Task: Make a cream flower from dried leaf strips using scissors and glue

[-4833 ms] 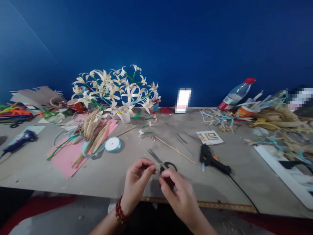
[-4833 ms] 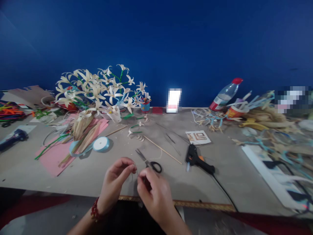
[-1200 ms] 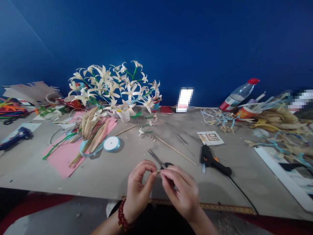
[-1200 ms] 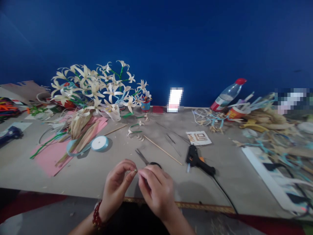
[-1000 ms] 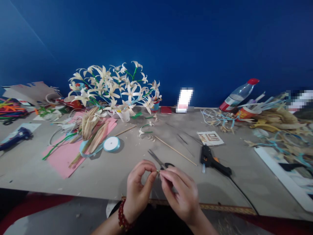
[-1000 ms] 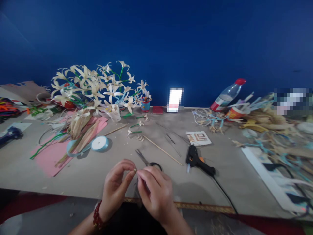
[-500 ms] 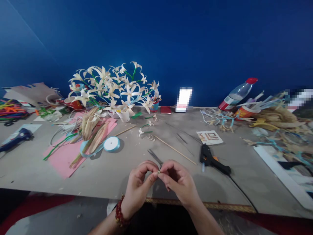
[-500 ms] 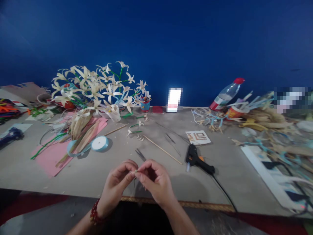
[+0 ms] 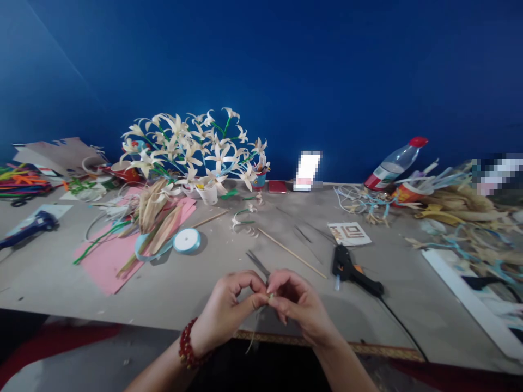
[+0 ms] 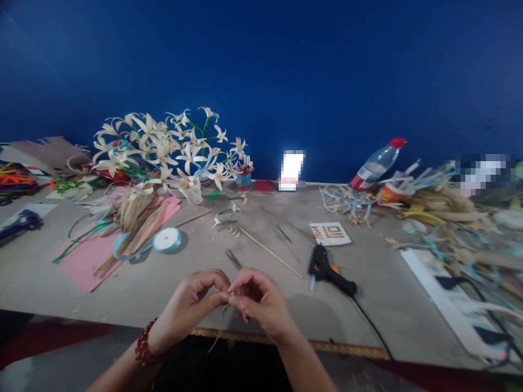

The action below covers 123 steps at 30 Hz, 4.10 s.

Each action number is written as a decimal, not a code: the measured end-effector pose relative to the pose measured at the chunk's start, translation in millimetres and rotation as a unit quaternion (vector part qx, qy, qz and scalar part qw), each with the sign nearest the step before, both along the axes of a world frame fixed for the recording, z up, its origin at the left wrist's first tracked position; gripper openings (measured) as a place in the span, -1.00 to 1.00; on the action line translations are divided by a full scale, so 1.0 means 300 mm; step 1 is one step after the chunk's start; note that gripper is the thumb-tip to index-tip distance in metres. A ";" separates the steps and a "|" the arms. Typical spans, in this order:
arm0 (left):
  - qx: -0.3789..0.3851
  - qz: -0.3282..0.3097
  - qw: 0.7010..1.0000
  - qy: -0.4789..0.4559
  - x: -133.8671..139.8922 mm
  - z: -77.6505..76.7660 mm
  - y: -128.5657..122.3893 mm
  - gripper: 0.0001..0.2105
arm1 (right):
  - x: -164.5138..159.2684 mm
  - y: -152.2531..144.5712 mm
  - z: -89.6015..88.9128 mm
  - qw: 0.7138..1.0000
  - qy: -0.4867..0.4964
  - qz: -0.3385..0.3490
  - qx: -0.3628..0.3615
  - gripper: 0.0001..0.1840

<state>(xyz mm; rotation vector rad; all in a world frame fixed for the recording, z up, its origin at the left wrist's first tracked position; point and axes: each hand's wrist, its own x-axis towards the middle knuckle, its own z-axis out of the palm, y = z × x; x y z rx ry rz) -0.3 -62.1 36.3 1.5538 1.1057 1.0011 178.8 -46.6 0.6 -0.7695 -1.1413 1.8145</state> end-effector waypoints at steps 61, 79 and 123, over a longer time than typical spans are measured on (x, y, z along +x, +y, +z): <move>0.281 0.121 0.947 0.101 0.061 -0.011 -0.025 -0.87 | 0.022 -0.019 0.054 0.904 -0.276 -0.106 0.309 -0.87; -0.223 -0.049 0.939 -0.258 0.032 -0.002 -0.008 -0.74 | 0.059 0.016 0.071 0.982 -0.082 0.034 0.167 -0.84; -0.125 0.006 0.971 -0.205 0.058 -0.011 -0.012 -0.80 | 0.015 -0.010 0.040 0.991 -0.085 -0.077 0.071 -0.70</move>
